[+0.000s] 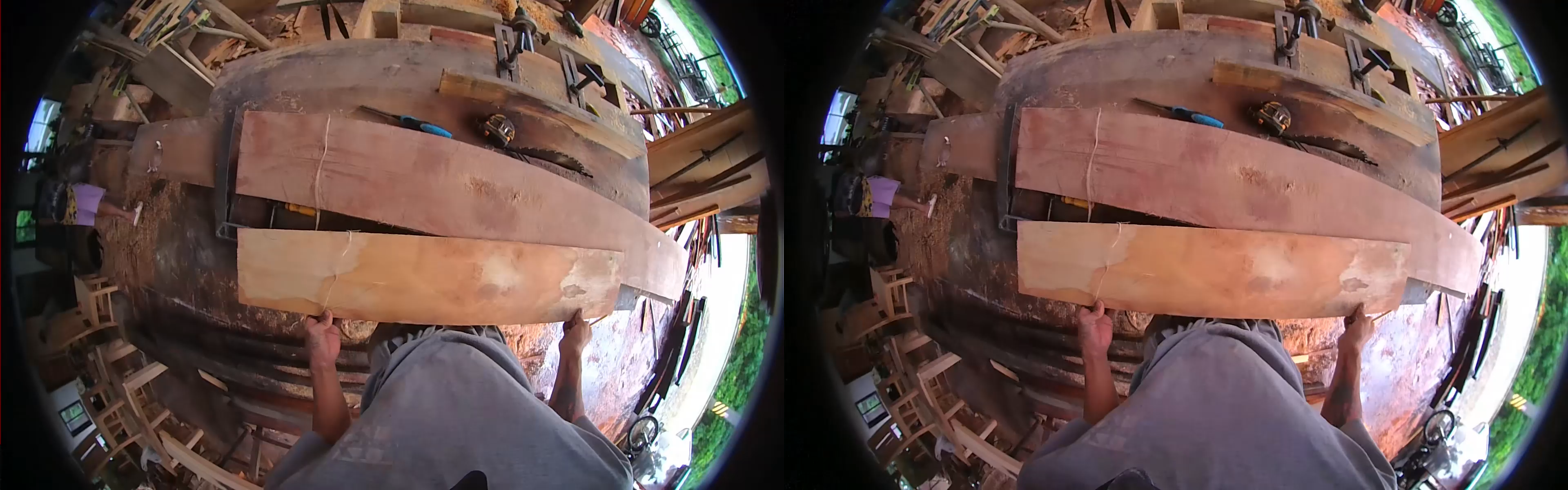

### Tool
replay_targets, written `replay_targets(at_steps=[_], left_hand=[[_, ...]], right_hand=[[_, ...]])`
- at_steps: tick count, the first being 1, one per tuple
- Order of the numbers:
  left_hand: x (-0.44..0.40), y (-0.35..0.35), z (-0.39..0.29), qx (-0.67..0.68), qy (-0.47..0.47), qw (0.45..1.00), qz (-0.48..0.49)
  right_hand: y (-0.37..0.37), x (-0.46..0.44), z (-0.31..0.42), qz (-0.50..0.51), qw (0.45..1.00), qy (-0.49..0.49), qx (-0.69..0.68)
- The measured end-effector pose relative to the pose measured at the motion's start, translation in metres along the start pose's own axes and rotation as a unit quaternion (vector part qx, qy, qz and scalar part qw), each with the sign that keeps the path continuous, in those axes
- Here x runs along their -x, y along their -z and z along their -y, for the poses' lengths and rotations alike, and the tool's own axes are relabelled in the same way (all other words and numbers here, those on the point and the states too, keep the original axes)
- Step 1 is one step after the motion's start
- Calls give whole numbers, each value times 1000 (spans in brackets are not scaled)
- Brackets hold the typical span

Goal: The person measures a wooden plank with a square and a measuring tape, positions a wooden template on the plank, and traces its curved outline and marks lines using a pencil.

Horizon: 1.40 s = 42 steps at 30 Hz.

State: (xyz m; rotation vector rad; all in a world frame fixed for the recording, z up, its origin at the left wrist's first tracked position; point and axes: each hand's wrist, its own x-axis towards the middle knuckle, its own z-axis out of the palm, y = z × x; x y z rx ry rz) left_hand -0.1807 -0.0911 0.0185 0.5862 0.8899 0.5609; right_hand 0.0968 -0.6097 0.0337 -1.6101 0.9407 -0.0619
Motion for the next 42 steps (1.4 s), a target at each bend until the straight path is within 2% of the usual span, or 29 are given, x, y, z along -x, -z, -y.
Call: replay_targets(at_steps=[3,5,6,8,11,12,13,15,16,17,18,19,22,23,25,26,27,29,30,31,33,35,37,39,40,42], left_hand=[[3,-13,10,1,19,1000,-3],[-3,-19,15,84,54,995,-13],[-7,-23,19,84,56,995,-9],[-13,-32,23,148,64,987,27],[-22,-24,49,143,63,987,23],[-25,-19,56,137,84,987,-7],[-28,-13,65,128,111,985,-34],[-27,-20,72,120,120,985,-20],[-38,5,75,101,115,988,-9],[-49,19,83,80,105,991,-1],[-43,-3,81,67,106,991,-39],[-33,-27,70,51,98,991,-80],[-30,-33,65,7,64,994,-93],[-31,-30,63,2,65,994,-87],[-43,0,67,-74,21,996,45],[-46,7,72,-146,-51,984,94],[-43,-2,71,-149,-49,983,94],[-39,-19,63,-39,53,996,-67],[-41,-21,63,-44,52,996,-65],[-42,-21,63,-42,50,995,-82],[-42,-18,63,-45,46,993,-98],[-49,-7,60,-110,20,989,-97],[-45,-17,60,-110,25,989,-94],[-47,-10,58,-106,27,990,-90],[-60,19,60,-185,4,982,-45],[-63,20,56,-263,-25,964,-1]], right_hand=[[2,3,7,-50,999,-3,7],[11,5,6,-37,998,26,41],[11,8,7,-46,998,29,32],[17,3,5,-54,998,31,19],[53,-31,-16,-17,999,30,34],[66,-38,-20,21,996,60,62],[60,-34,-16,-40,997,51,45],[73,-37,-7,18,993,62,95],[76,-35,-2,17,993,52,108],[73,-34,-2,3,997,53,59],[74,-34,-3,-28,997,17,67],[77,-36,-3,-1,1000,14,28],[76,-32,6,-14,1000,20,-13],[78,-36,1,-23,999,24,-1],[81,-41,0,-37,999,27,4],[83,-42,7,-19,999,38,24],[88,-42,10,0,998,47,47],[100,-52,14,-11,994,64,88],[110,-61,20,-54,964,150,211],[117,-70,28,-93,910,233,330],[120,-96,50,-153,908,246,302],[115,-137,73,-164,845,413,298],[94,-159,108,-151,885,362,251],[79,-197,109,-90,949,269,140],[74,-211,107,-89,950,267,135],[66,-229,101,6,967,237,97]])
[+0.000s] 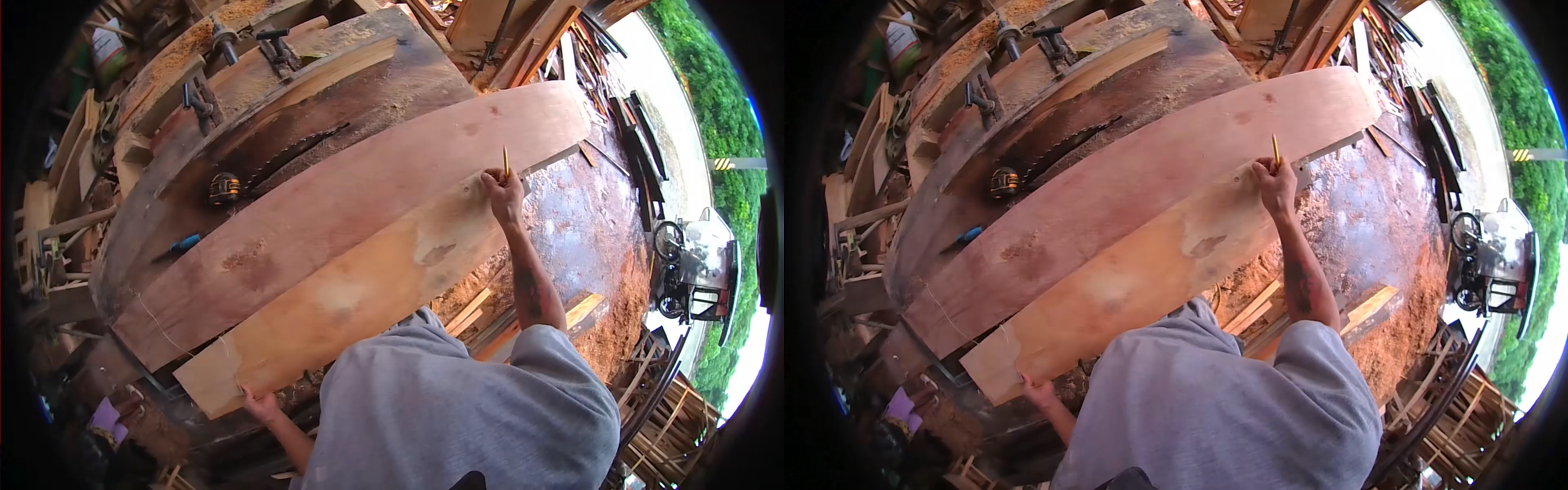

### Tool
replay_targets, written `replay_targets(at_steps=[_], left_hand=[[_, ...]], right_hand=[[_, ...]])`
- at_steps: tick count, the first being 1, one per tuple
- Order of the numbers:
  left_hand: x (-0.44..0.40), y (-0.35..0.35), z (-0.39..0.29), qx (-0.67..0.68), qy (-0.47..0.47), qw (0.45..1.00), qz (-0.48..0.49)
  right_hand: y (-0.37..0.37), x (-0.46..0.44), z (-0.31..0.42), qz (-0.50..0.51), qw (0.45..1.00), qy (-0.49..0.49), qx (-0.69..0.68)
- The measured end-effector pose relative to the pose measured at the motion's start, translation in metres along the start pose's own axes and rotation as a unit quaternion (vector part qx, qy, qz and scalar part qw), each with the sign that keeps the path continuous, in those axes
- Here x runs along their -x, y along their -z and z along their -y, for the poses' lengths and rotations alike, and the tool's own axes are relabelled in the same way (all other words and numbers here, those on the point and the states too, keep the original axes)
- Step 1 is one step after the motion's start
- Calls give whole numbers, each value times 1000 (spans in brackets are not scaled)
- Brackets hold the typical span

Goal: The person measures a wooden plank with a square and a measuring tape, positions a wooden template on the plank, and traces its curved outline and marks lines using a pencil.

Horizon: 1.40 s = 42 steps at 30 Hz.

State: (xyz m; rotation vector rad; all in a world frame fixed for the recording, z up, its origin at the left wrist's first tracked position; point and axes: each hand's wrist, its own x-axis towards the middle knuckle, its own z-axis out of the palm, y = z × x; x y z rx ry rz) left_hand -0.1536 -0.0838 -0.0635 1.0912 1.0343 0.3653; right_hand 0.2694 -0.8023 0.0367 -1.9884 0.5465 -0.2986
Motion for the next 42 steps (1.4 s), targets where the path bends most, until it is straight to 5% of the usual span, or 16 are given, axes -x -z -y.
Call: replay_targets(at_steps=[2,9,11,17,19,22,23,24,25,33,42], left_hand=[[16,-28,-15,163,65,981,-76],[9,-16,-7,42,-65,995,64],[14,-35,-24,187,62,979,-42],[13,-44,-24,184,77,974,-111],[17,-45,-7,202,99,970,-90],[38,-57,-16,217,143,960,-105],[40,-66,-16,182,125,967,-124],[46,-81,-26,207,132,957,-152],[46,-75,-22,268,98,958,-23],[54,-91,-35,280,19,960,-9],[37,-94,-30,290,34,956,-14]], right_hand=[[-6,4,13,2,999,-22,-41],[-12,-1,9,3,989,-70,-132],[-13,-1,9,3,985,-87,-149],[-4,-11,-6,24,988,-64,-137],[4,-13,-1,102,990,-91,-28],[6,-26,-39,122,983,-52,-125],[29,-69,-97,278,954,-44,-104],[8,-28,-43,84,994,-31,-71],[15,-37,-51,110,988,-66,-86],[6,-31,-33,98,993,-9,-72],[6,-25,-22,88,994,4,-60]])
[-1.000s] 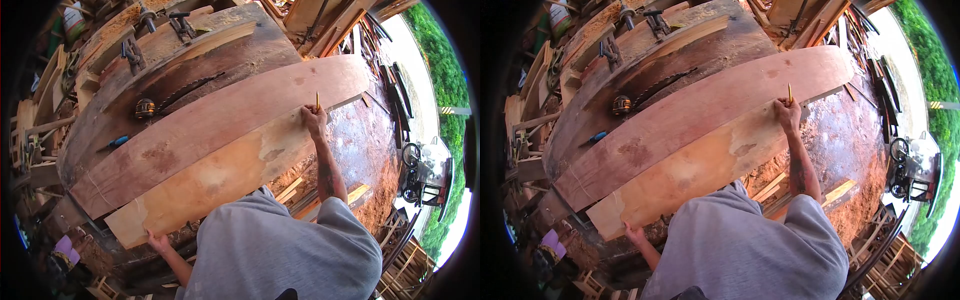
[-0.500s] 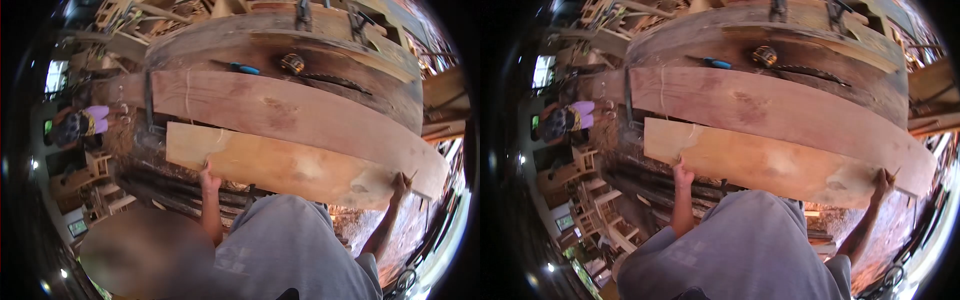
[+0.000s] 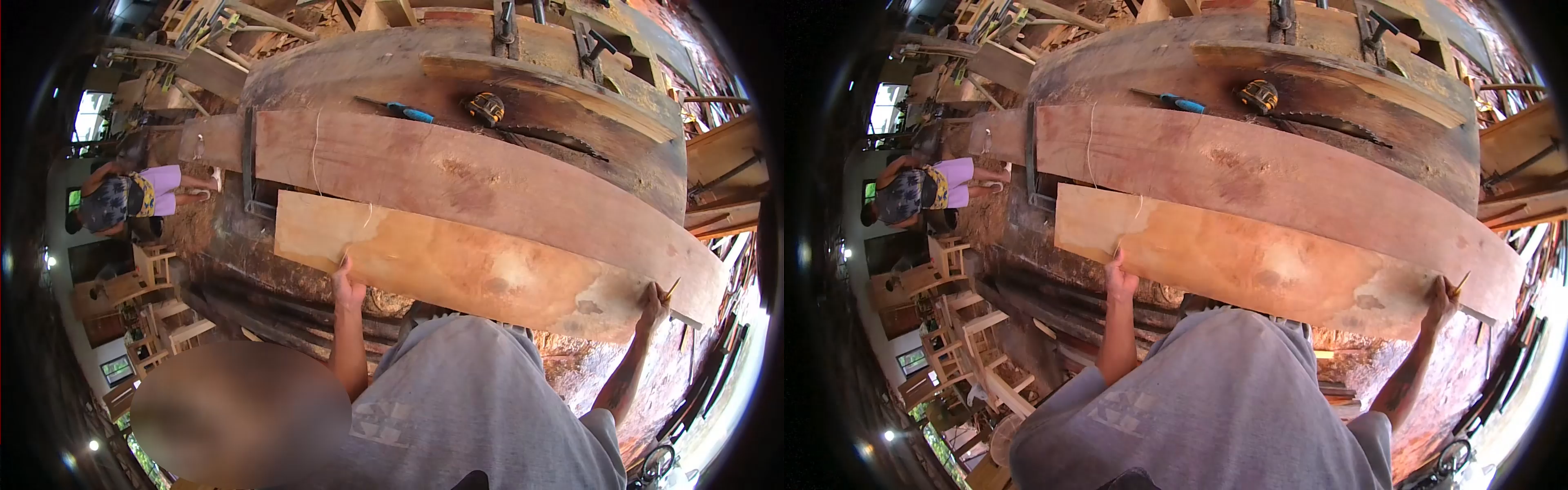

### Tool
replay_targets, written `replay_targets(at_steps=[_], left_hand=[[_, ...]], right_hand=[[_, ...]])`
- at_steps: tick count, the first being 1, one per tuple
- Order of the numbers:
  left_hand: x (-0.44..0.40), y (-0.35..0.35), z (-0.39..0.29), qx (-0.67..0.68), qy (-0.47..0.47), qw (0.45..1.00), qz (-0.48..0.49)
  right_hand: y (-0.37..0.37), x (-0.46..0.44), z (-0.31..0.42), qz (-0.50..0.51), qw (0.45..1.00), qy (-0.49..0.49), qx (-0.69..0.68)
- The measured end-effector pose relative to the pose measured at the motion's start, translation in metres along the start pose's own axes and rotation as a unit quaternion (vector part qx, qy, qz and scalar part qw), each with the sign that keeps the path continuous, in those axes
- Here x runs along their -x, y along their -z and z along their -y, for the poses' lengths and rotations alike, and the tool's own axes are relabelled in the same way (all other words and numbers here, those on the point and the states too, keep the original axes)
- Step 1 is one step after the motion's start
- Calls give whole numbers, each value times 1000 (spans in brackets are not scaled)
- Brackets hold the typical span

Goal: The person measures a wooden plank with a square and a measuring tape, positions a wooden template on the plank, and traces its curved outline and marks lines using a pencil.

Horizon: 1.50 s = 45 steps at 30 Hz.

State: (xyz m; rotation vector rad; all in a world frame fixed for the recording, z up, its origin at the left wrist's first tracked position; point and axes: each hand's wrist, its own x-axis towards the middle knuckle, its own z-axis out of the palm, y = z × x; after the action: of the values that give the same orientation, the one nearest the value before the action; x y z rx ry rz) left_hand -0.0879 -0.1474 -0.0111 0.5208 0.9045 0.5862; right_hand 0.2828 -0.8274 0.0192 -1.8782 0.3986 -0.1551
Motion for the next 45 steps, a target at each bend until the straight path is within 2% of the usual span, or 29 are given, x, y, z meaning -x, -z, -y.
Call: replay_targets(at_steps=[4,6,8,9,10,11,12,13,14,15,19,23,27,29,30,32,33,34,35,36,38,39,40,41,42,43,45], left_hand=[[-4,7,3,7,12,1000,13],[-8,13,6,-5,4,999,-31],[-7,24,4,26,48,999,-1],[-11,25,8,-1,52,996,-66],[-13,41,7,-18,51,998,-19],[-10,27,2,-43,72,994,-72],[-18,38,2,-49,83,994,-59],[-32,67,4,-40,84,996,-11],[-26,43,0,-21,106,992,-72],[-42,70,0,-50,64,997,6],[-40,62,-4,-30,60,997,26],[-29,47,-7,-29,74,997,-10],[-32,48,-5,-21,67,998,1],[-34,49,-5,-37,75,996,12],[-33,46,-6,-37,74,997,11],[-31,36,-6,-118,37,990,-68],[-16,-1,-4,-117,37,990,-69],[0,-43,-1,-190,-81,954,-215],[9,-56,-4,-306,-207,894,-251],[17,-70,-7,-420,-315,791,-315],[36,-96,-5,-592,-459,650,-126],[60,-143,13,-608,-490,624,9],[88,-189,38,-525,-337,762,172],[94,-212,60,-588,-369,646,319],[107,-235,83,-622,-374,548,416],[120,-251,110,-647,-363,492,456],[120,-269,154,-693,-363,324,532]], right_hand=[[-4,3,7,-11,1000,-12,16],[-6,3,8,-18,999,-11,30],[-1,-3,-8,6,999,-38,-25],[-3,-5,-14,-12,1000,-17,22],[25,-35,-64,127,987,-20,-95],[18,-21,-45,90,994,-32,-46],[6,-10,-30,-24,993,-3,116],[-5,2,-9,-46,997,-28,56],[-15,11,6,-77,997,-7,11],[-11,11,4,-54,998,-34,-10],[-18,22,31,-70,995,-38,-59],[-21,22,35,-60,996,-37,-49],[-22,18,39,-62,996,-60,-30],[-16,6,31,-55,991,-75,98],[-16,4,32,-53,991,-75,98],[-13,0,37,-41,986,-88,133],[-13,-2,38,-40,986,-87,134],[-12,-4,40,-31,984,-99,147],[-13,-5,42,-22,981,-111,160],[-14,-6,44,-21,981,-110,160],[-15,-8,43,-33,972,-106,209],[-8,-17,20,-23,971,-105,212],[5,-31,-17,26,991,-118,56],[18,-48,-49,73,983,-130,-104],[18,-50,-49,91,985,-131,-73],[18,-51,-47,109,985,-130,-42],[12,-37,-12,88,978,-72,174]])
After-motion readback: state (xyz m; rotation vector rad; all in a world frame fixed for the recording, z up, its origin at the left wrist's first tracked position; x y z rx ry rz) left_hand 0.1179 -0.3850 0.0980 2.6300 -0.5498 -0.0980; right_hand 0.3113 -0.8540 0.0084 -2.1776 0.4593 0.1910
